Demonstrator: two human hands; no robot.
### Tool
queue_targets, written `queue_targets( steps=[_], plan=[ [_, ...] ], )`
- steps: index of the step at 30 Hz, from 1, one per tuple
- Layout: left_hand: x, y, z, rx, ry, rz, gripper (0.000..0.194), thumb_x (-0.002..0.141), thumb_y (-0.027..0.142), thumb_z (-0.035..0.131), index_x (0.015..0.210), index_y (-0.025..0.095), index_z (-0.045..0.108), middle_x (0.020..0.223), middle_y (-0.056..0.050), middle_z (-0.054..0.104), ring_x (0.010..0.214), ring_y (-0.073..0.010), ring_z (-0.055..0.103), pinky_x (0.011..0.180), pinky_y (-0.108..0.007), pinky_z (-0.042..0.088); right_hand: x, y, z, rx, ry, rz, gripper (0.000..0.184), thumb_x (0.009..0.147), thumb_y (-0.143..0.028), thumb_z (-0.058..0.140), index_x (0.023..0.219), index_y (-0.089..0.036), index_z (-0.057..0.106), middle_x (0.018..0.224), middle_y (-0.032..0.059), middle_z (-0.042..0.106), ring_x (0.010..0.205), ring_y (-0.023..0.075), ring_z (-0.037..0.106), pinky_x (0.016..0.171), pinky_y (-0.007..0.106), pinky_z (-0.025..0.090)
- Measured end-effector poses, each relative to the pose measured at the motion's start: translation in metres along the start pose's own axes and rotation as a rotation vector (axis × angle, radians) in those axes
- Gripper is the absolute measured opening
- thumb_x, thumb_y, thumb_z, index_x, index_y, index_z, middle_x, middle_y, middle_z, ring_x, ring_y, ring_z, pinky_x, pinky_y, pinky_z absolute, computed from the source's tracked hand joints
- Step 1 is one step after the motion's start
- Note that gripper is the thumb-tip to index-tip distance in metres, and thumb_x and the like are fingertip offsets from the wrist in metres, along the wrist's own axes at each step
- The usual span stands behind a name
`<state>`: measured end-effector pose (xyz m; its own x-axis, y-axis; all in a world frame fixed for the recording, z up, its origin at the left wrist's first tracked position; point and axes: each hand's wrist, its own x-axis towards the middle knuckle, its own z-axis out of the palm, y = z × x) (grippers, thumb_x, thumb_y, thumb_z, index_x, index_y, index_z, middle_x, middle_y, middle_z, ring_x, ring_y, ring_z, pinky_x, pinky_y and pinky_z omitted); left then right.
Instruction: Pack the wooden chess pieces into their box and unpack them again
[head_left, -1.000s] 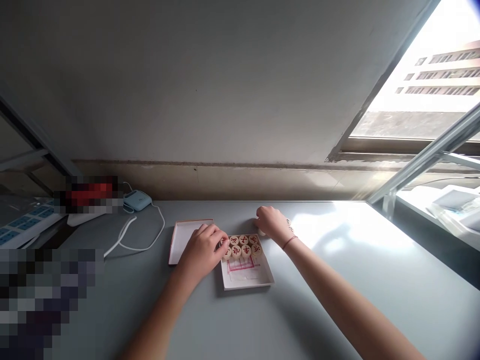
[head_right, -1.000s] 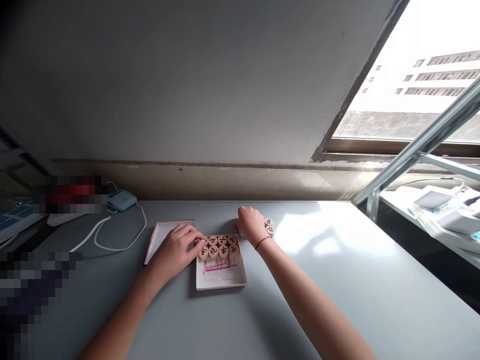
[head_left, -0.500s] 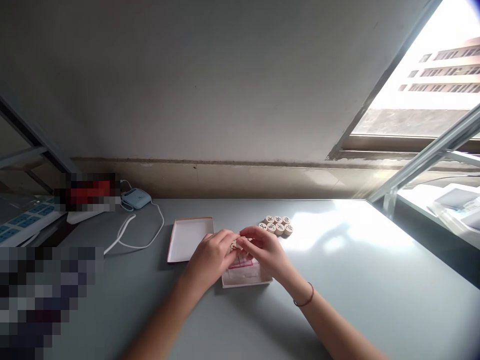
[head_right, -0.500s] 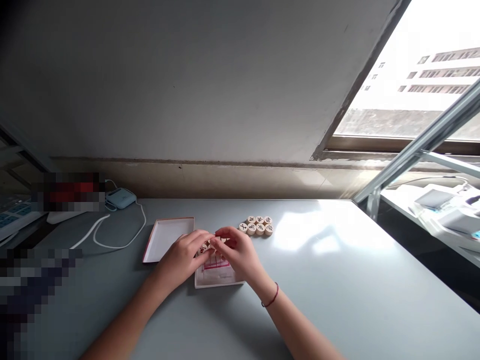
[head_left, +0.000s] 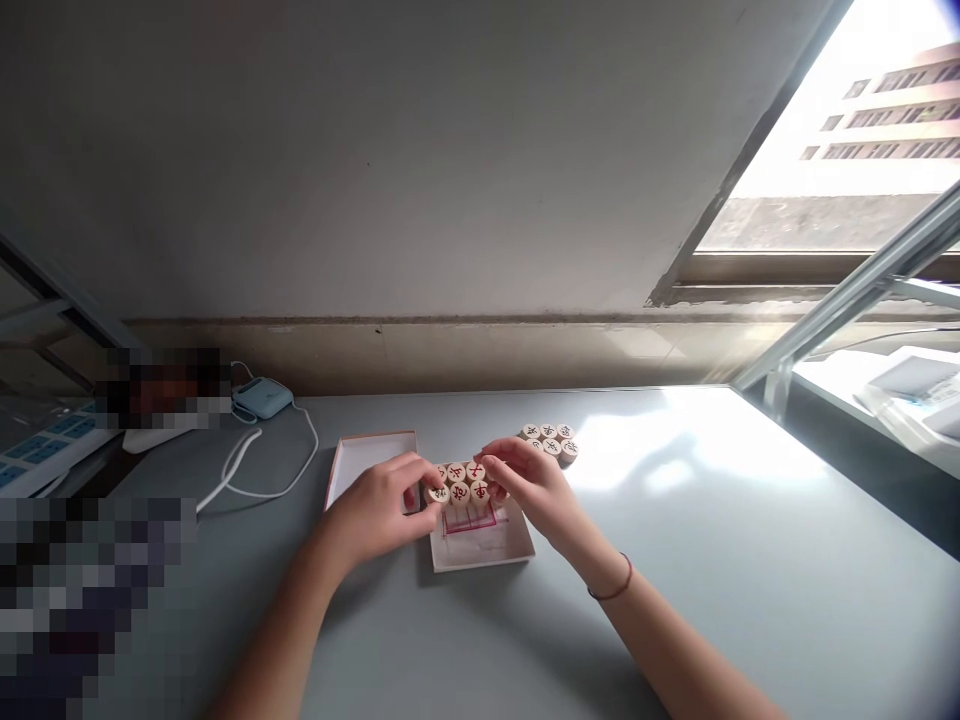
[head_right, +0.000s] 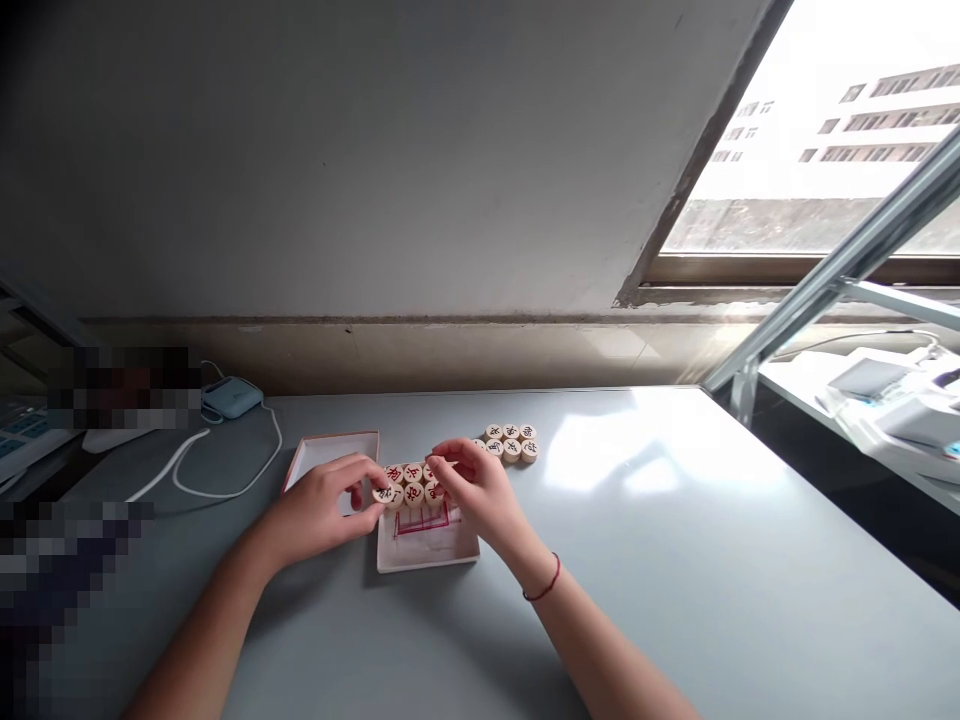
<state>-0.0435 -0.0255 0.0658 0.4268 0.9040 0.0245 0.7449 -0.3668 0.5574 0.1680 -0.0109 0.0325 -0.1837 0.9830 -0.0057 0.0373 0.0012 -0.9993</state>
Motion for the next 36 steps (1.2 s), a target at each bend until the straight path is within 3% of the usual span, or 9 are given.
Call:
queue_targets(
  steps=[5, 9, 17, 22, 25, 30, 36],
  plan=[
    [-0.001, -0.001, -0.004, -0.018, -0.128, -0.081, 0.010, 0.077, 0.028, 0.054, 0.082, 0.023, 0.061, 0.084, 0.003, 0.063, 0.063, -0.0109, 0.055, 0.060, -0.021, 0.042, 0.000, -0.001, -0.001, -0.014, -0.015, -0.021, 0.034, 0.079, -0.051, 0.062, 0.085, -0.017, 0.060, 0.073, 0.0018, 0.059, 0.063, 0.0121, 0.054, 0.056, 0.025, 0.048],
    [-0.001, 0.000, 0.003, 0.000, -0.197, -0.059, 0.007, 0.075, 0.026, 0.054, 0.076, 0.022, 0.060, 0.078, 0.003, 0.061, 0.065, -0.0120, 0.055, 0.057, -0.021, 0.039, -0.001, -0.001, -0.001, -0.013, -0.034, -0.013, 0.033, 0.080, -0.050, 0.062, 0.086, -0.017, 0.059, 0.080, 0.0029, 0.061, 0.065, 0.0119, 0.055, 0.056, 0.025, 0.048],
    [0.002, 0.002, 0.015, 0.154, -0.189, 0.013, 0.008, 0.073, 0.019, 0.058, 0.072, 0.023, 0.064, 0.081, 0.002, 0.062, 0.069, -0.0147, 0.058, 0.059, -0.023, 0.038, -0.001, 0.009, 0.002, -0.113, -0.119, -0.057, 0.025, 0.084, -0.043, 0.057, 0.087, -0.018, 0.060, 0.075, 0.0004, 0.060, 0.063, 0.0110, 0.053, 0.056, 0.024, 0.044],
    [0.002, 0.000, 0.021, 0.186, -0.176, 0.057, 0.015, 0.075, 0.014, 0.056, 0.073, 0.024, 0.066, 0.081, 0.001, 0.063, 0.072, -0.0153, 0.060, 0.059, -0.023, 0.039, -0.005, 0.009, 0.006, -0.222, -0.204, -0.063, 0.018, 0.085, -0.036, 0.056, 0.087, -0.019, 0.061, 0.080, 0.0013, 0.061, 0.062, 0.0100, 0.053, 0.054, 0.022, 0.044],
    [0.001, 0.000, 0.021, 0.194, -0.180, 0.063, 0.017, 0.077, 0.013, 0.054, 0.074, 0.025, 0.067, 0.084, 0.001, 0.063, 0.074, -0.0155, 0.061, 0.060, -0.023, 0.040, -0.008, 0.006, 0.007, -0.356, -0.241, -0.157, 0.008, 0.082, -0.023, 0.057, 0.086, -0.020, 0.063, 0.090, 0.0027, 0.059, 0.067, 0.0101, 0.053, 0.056, 0.022, 0.046],
    [-0.001, 0.002, 0.018, 0.187, -0.173, 0.012, 0.018, 0.079, 0.014, 0.053, 0.074, 0.025, 0.066, 0.084, 0.001, 0.063, 0.070, -0.0147, 0.061, 0.057, -0.023, 0.039, -0.014, 0.002, 0.010, -0.596, -0.313, -0.311, 0.024, 0.073, -0.005, 0.056, 0.085, -0.023, 0.067, 0.093, 0.0035, 0.055, 0.077, 0.0127, 0.053, 0.068, 0.026, 0.049],
    [-0.001, 0.007, 0.016, 0.157, -0.144, -0.061, 0.012, 0.075, 0.014, 0.052, 0.069, 0.022, 0.058, 0.076, 0.002, 0.060, 0.064, -0.0142, 0.057, 0.054, -0.022, 0.038, -0.014, 0.005, 0.012, -0.684, -0.302, -0.368, 0.029, 0.070, -0.003, 0.059, 0.092, -0.022, 0.062, 0.090, 0.0032, 0.054, 0.077, 0.0142, 0.052, 0.066, 0.026, 0.047]
  ],
)
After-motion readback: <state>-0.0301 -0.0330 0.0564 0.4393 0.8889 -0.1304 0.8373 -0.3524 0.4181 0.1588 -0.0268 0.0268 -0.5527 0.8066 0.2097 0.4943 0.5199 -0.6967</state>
